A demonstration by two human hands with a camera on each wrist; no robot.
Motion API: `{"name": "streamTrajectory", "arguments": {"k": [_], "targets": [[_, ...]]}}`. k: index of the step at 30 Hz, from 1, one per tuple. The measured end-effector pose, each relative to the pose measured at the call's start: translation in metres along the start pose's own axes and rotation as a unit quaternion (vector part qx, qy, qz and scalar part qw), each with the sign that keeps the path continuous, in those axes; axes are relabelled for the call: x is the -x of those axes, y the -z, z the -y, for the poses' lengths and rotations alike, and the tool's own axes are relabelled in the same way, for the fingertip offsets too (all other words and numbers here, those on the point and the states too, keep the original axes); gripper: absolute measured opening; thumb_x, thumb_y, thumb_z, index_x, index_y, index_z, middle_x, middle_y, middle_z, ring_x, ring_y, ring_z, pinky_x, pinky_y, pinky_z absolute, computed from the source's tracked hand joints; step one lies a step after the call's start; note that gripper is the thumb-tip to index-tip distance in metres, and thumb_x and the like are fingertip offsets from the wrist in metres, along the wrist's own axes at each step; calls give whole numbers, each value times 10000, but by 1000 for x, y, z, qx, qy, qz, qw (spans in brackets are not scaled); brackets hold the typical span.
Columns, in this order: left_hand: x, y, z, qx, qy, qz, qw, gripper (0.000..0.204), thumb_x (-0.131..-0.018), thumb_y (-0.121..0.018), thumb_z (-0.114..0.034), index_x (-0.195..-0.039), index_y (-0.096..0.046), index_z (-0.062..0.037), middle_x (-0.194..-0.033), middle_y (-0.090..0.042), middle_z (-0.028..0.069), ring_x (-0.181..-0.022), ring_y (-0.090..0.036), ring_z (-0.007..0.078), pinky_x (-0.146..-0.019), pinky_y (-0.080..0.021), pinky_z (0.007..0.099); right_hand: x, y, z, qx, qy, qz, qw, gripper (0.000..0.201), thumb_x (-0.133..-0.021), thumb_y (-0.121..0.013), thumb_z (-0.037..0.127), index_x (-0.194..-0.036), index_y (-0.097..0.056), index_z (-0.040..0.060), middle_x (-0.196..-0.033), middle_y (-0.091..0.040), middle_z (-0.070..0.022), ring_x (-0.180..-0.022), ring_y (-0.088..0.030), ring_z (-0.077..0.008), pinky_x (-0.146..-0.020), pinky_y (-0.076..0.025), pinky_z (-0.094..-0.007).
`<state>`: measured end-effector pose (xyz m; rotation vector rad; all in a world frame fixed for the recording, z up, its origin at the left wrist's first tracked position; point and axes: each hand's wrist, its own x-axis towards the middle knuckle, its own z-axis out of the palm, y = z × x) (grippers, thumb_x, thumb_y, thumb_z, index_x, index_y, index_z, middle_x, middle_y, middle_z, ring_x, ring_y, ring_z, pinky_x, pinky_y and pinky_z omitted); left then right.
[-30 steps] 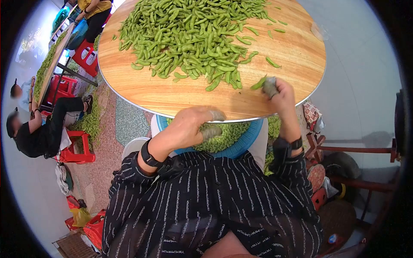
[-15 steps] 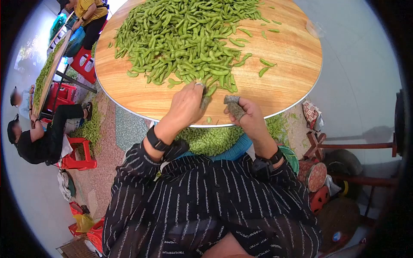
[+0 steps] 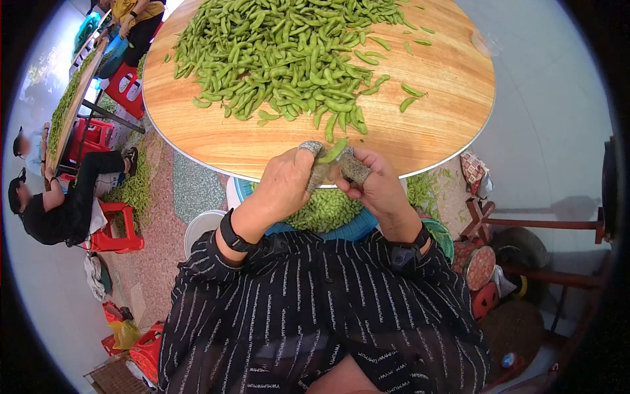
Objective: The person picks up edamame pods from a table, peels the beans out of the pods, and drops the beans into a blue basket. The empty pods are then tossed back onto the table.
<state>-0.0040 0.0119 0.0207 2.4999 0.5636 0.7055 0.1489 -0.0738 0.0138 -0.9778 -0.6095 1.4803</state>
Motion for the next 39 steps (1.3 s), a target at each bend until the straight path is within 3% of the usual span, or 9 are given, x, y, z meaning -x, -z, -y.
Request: {"name": "streamTrajectory", "arguments": {"k": [5, 15, 25, 28, 31, 33, 34, 36, 39], "targets": [[2, 2, -1, -41, -15, 13, 999, 485, -491, -584, 76, -946, -425, 24, -783, -512, 198, -746, -514, 386, -609, -419, 408, -1, -4, 0, 38, 10, 7, 999, 183, -846, -468, 161, -760, -549, 22, -592, -486, 6, -496, -410, -36, -414, -292, -152], [3, 2, -3, -57, -13, 28, 998, 501, -475, -574, 80, -950, -424, 28, -766, -511, 197, -736, -515, 385, -613, -422, 412, 0, -4, -1, 39, 17, -10, 999, 159, -833, -472, 147, -753, -547, 32, -608, -503, 5, -511, -429, -36, -422, -296, -151], [5, -1, -4, -58, -6, -7, 998, 405, -530, -580, 57, -900, -420, 20, -752, -527, 192, -712, -531, 372, -591, -431, 404, 0, -8, -8, 20, 47, -17, 999, 87, -794, -467, 74, -760, -537, 36, -641, -513, 7, -523, -428, -38, -450, -305, -154], [4, 2, -6, -147, 6, 68, 987, 240, -640, -568, -32, -851, -460, 6, -675, -535, 169, -666, -542, 345, -556, -434, 397, -1, -5, -7, 28, 47, -1, 998, 74, -786, -470, 53, -776, -540, 29, -652, -517, 3, -538, -434, -41, -467, -314, -156], [7, -13, 7, -22, -32, -8, 999, 185, -702, -568, -70, -852, -481, -8, -622, -514, 161, -575, -531, 302, -515, -421, 374, -3, -2, -11, 30, 55, 20, 998, 74, -783, -477, 36, -803, -547, 22, -672, -528, -1, -556, -447, -45, -487, -334, -162], [10, -24, 10, 332, 37, -36, 942, 159, -795, -525, -131, -893, -494, -10, -590, -502, 94, -519, -507, 216, -474, -397, 320, -3, -1, -12, 38, 66, 24, 997, 81, -782, -479, 28, -820, -550, 18, -685, -535, -2, -564, -453, -47, -496, -345, -166], [13, -23, 11, 332, 38, -36, 942, 159, -795, -525, -131, -893, -494, -10, -590, -502, 94, -519, -507, 216, -474, -397, 320, -3, -2, -13, 34, 73, 37, 996, 90, -782, -477, 19, -832, -552, 17, -697, -541, -3, -569, -457, -46, -504, -353, -166], [17, -20, 14, 606, 270, 45, 747, 200, -853, -469, -186, -944, -484, -9, -626, -513, 26, -541, -497, 155, -480, -386, 269, -5, 0, -17, 30, 81, 49, 995, 100, -783, -474, 11, -843, -554, 15, -708, -546, -4, -574, -461, -45, -512, -361, -167], [16, -23, 11, 553, 236, 11, 799, 193, -842, -489, -189, -916, -470, -12, -643, -528, 46, -550, -515, 168, -484, -397, 274, -8, 3, -23, 56, 134, 77, 986, 93, -798, -477, 30, -846, -554, 10, -709, -549, -3, -568, -457, -43, -509, -360, -168]]}}
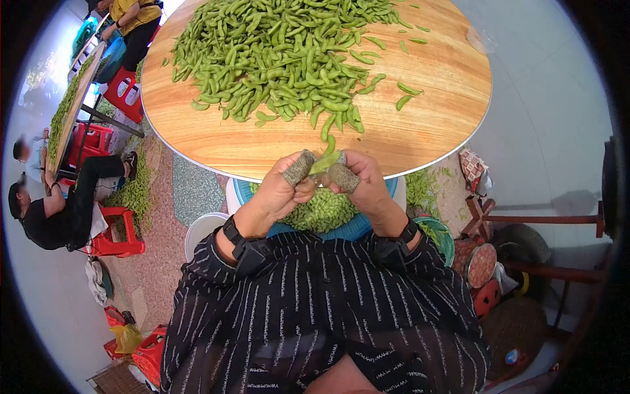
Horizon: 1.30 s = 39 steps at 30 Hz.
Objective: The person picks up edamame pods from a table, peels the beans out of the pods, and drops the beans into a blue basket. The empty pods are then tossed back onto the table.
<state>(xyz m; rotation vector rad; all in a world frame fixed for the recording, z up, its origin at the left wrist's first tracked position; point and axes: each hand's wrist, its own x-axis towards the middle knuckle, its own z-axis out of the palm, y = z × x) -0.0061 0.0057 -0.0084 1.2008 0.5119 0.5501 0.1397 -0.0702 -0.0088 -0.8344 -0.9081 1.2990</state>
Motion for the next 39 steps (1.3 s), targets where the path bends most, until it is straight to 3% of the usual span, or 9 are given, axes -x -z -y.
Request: {"name": "streamTrajectory", "arguments": {"k": [4, 6, 9, 18, 22, 25, 27, 35, 39], "targets": [[-3, -4, -7, -97, -89, -31, 991, 198, -826, -520, -194, -873, -449, -16, -668, -550, 75, -564, -541, 189, -490, -413, 281, -1, -4, 8, -26, -69, -41, 996, 84, -814, -480, 59, -829, -550, 14, -687, -535, 6, -562, -449, -41, -503, -356, -173], [0, -3, -21, -540, -208, -32, 815, 215, -755, -571, -163, -872, -483, -5, -637, -532, 96, -545, -537, 255, -488, -427, 331, -1, -6, 9, -36, -93, -44, 994, 85, -817, -478, 62, -823, -550, 16, -679, -530, 9, -559, -446, -41, -501, -355, -173], [-4, 4, -16, -570, -319, -19, 757, 331, -630, -656, -90, -870, -447, -1, -626, -509, 161, -584, -536, 334, -502, -419, 354, -1, -2, 6, 20, -75, -35, 996, 78, -813, -481, 64, -814, -546, 21, -668, -523, 11, -550, -437, -40, -495, -352, -169], [2, 3, -19, -639, -297, 8, 710, 314, -620, -630, -73, -877, -462, -10, -660, -524, 137, -591, -530, 325, -504, -419, 365, 1, -2, 12, -26, -124, -56, 990, 88, -789, -453, 21, -811, -539, 20, -667, -527, 3, -551, -444, -46, -499, -355, -168], [-1, 7, -7, -594, -328, -10, 734, 250, -655, -599, -93, -851, -476, 1, -619, -508, 133, -567, -521, 317, -502, -416, 374, -2, -4, 11, 25, -65, -26, 997, 76, -808, -493, 68, -842, -541, 19, -685, -529, 8, -559, -441, -43, -511, -357, -173], [-3, 5, 4, -426, -310, -12, 850, 211, -741, -565, -144, -880, -482, -9, -582, -485, 94, -520, -509, 259, -485, -401, 340, -1, -6, 11, 40, -28, -10, 999, 91, -812, -506, 78, -869, -544, 18, -705, -534, 10, -580, -446, -41, -526, -364, -176], [0, -1, 10, -164, -151, -25, 974, 211, -827, -499, -210, -913, -489, -18, -542, -434, 33, -461, -429, 154, -437, -341, 275, 0, -5, 9, 36, -24, -16, 999, 98, -813, -508, 75, -881, -545, 16, -716, -537, 11, -593, -450, -39, -535, -368, -177], [5, -9, 0, 213, 90, -9, 973, 309, -878, -405, -362, -768, -450, -77, -550, -393, -12, -415, -278, 72, -399, -217, 207, -8, 9, -2, 228, 163, 43, 959, 132, -818, -503, 79, -913, -542, -3, -748, -546, 1, -634, -459, -36, -552, -376, -175], [4, -8, 0, 190, 138, -33, 972, 382, -867, -387, -430, -792, -463, -63, -586, -444, -1, -439, -302, 65, -406, -226, 201, -4, 7, 7, 94, -4, 27, 995, 116, -804, -490, 50, -891, -545, -5, -737, -545, -2, -622, -460, -38, -543, -375, -176]]}}
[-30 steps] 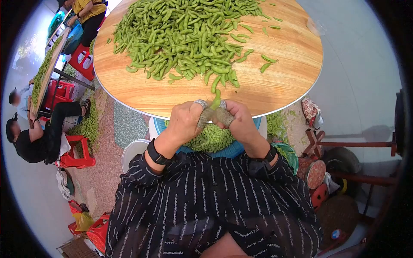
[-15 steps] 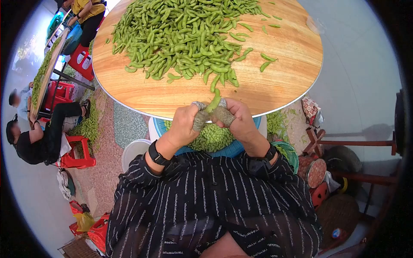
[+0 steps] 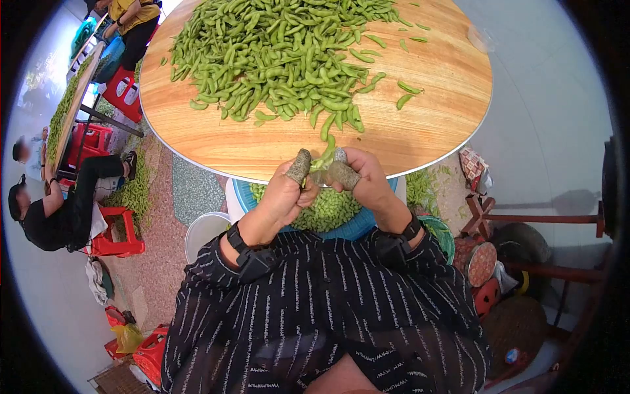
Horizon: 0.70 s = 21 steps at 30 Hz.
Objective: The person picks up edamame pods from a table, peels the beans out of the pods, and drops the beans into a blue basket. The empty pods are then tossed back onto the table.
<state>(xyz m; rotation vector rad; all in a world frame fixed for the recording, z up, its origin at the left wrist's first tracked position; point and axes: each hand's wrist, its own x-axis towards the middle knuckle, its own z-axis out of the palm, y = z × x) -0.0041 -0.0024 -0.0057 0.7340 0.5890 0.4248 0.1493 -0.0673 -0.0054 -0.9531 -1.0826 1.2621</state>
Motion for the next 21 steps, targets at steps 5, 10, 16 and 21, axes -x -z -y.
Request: {"name": "streamTrajectory", "arguments": {"k": [5, 10, 16, 21], "targets": [[-5, -10, -2, -314, -225, 5, 922, 298, -832, -495, -331, -846, -494, -34, -673, -497, 7, -550, -398, 63, -482, -311, 193, 2, -8, 15, -16, -101, -38, 994, 158, -762, -454, -11, -883, -553, 6, -711, -547, 1, -592, -457, -48, -518, -368, -186], [-8, -1, -3, -302, -267, 54, 913, 216, -814, -552, -247, -833, -511, -35, -673, -485, -3, -563, -414, 55, -499, -332, 187, 2, -3, 8, 111, 36, -7, 993, 118, -773, -490, 27, -872, -550, 11, -705, -551, -1, -597, -472, -65, -532, -365, -184], [-1, 4, -13, -41, -19, 56, 997, 184, -844, -512, -234, -812, -511, -53, -591, -408, -29, -471, -323, 42, -433, -248, 172, 2, 5, 4, 108, 64, 47, 991, 104, -799, -533, 105, -849, -546, 14, -703, -554, 1, -597, -474, -60, -533, -372, -186], [2, -2, -17, -95, -17, 60, 994, 145, -873, -445, -175, -946, -487, -57, -635, -434, -13, -484, -335, 50, -413, -224, 178, 1, 1, 8, -39, -61, 14, 997, 104, -800, -533, 105, -841, -543, 10, -693, -546, 9, -590, -470, -50, -512, -370, -192]]}}
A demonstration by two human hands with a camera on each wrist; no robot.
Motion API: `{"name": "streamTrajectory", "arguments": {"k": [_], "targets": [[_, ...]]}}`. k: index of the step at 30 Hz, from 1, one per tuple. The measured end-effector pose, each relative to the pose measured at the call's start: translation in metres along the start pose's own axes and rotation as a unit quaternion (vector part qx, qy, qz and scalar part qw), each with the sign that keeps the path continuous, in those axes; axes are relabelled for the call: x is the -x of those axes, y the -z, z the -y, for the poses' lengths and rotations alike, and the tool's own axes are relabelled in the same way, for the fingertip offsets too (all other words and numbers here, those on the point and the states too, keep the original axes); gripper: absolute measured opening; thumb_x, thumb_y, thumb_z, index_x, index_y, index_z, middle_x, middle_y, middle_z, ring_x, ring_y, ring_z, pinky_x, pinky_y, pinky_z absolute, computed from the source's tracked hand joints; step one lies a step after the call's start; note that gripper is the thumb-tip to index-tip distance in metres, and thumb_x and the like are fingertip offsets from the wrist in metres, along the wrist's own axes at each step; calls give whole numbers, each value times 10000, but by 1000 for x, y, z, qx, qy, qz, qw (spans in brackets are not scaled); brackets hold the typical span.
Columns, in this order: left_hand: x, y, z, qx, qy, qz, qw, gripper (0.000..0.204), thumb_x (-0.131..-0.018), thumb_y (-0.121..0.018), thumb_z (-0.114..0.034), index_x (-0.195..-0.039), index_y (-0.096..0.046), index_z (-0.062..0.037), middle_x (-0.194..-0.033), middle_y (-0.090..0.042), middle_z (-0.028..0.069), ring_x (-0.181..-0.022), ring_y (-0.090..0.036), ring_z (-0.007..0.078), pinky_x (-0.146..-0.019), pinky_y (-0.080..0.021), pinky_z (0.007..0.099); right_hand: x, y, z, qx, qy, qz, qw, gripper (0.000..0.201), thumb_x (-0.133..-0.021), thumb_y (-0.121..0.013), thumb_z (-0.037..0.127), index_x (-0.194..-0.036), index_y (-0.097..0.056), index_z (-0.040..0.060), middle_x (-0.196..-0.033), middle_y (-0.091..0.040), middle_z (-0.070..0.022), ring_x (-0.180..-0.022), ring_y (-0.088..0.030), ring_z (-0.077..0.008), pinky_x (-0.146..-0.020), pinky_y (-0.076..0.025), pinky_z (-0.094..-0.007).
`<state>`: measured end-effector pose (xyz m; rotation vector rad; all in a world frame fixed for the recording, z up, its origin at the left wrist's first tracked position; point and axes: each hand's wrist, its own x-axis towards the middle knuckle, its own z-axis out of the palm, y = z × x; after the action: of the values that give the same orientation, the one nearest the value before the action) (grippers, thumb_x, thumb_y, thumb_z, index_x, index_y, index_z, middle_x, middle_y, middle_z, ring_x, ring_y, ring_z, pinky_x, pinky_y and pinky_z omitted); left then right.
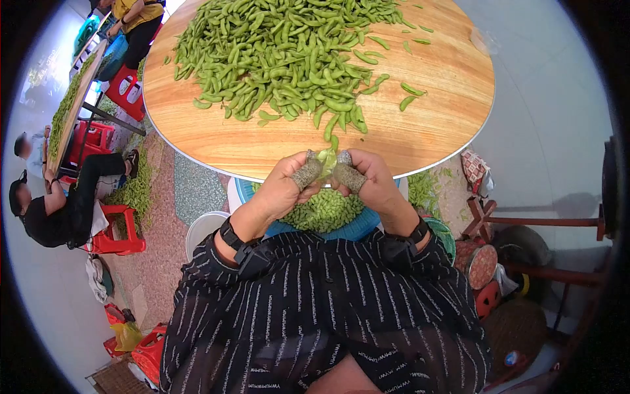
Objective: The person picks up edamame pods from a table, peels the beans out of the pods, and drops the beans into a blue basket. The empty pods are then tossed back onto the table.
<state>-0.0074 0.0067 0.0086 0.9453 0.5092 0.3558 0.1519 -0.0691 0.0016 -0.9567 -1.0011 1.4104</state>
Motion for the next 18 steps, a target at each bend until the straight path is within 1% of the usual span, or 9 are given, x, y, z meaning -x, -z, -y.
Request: {"name": "streamTrajectory", "arguments": {"k": [4, 6, 7, 9, 10, 12, 15, 17, 18], "targets": [[5, 1, 0, -33, 3, 21, 999, 132, -870, -429, -132, -970, -472, -59, -679, -441, -13, -516, -339, 47, -431, -231, 175, 2, -2, 1, 98, 6, -42, 994, 89, -791, -510, 78, -827, -549, 7, -660, -537, 10, -588, -461, -42, -507, -363, -192], [9, -1, -2, -178, -27, 17, 983, 131, -853, -439, -99, -970, -472, -51, -729, -456, -11, -576, -376, 41, -479, -282, 174, 3, 0, 2, 121, -9, -54, 991, 87, -789, -497, 68, -817, -553, 7, -650, -535, 12, -589, -459, -39, -508, -362, -193], [11, 1, -4, -178, -27, 17, 983, 131, -853, -439, -99, -970, -472, -51, -729, -456, -11, -576, -376, 41, -479, -282, 174, 4, 1, 3, 130, -15, -65, 989, 87, -767, -490, 46, -809, -553, 3, -635, -532, -4, -585, -463, -52, -511, -366, -207], [13, 7, -6, -360, -106, -19, 927, 167, -818, -468, -53, -979, -475, -9, -774, -507, 42, -728, -459, 86, -640, -389, 229, 4, 0, 5, 140, -21, -76, 987, 94, -744, -483, 24, -802, -554, 0, -619, -530, -19, -581, -467, -65, -514, -371, -221], [11, 6, -6, -359, -104, -19, 927, 167, -818, -468, -53, -979, -475, -9, -774, -507, 42, -728, -459, 86, -640, -389, 229, 4, -1, 8, 194, -10, -67, 979, 113, -711, -474, 4, -794, -551, -3, -607, -521, -38, -578, -470, -84, -518, -374, -239], [5, 3, -9, -375, -199, -49, 904, 170, -799, -528, -80, -943, -486, -1, -790, -530, 54, -762, -473, 85, -665, -404, 240, 1, -5, 11, 245, -6, -55, 968, 136, -678, -466, -16, -786, -548, -6, -595, -511, -57, -576, -473, -102, -522, -378, -257], [-3, 4, -22, -406, -103, -18, 908, 188, -790, -564, -114, -918, -492, 2, -781, -545, 37, -739, -491, 90, -654, -411, 237, -4, -4, 8, 308, 43, -33, 950, 172, -625, -462, -31, -775, -543, -10, -584, -490, -87, -576, -467, -120, -528, -378, -282], [-7, 3, -24, -327, -110, -13, 938, 157, -806, -546, -121, -904, -496, -9, -732, -544, 13, -658, -497, 83, -588, -410, 218, -7, 4, 13, 294, 65, -24, 953, 138, -635, -470, -35, -752, -539, -13, -587, -492, -81, -585, -472, -114, -521, -373, -282], [-6, -1, -26, -273, -92, -38, 957, 136, -814, -535, -120, -891, -495, -16, -714, -539, 11, -608, -481, 69, -544, -390, 198, -5, 1, 22, 272, 39, -35, 961, 196, -672, -449, -52, -840, -544, -18, -644, -530, -54, -594, -483, -110, -522, -383, -257]]}}
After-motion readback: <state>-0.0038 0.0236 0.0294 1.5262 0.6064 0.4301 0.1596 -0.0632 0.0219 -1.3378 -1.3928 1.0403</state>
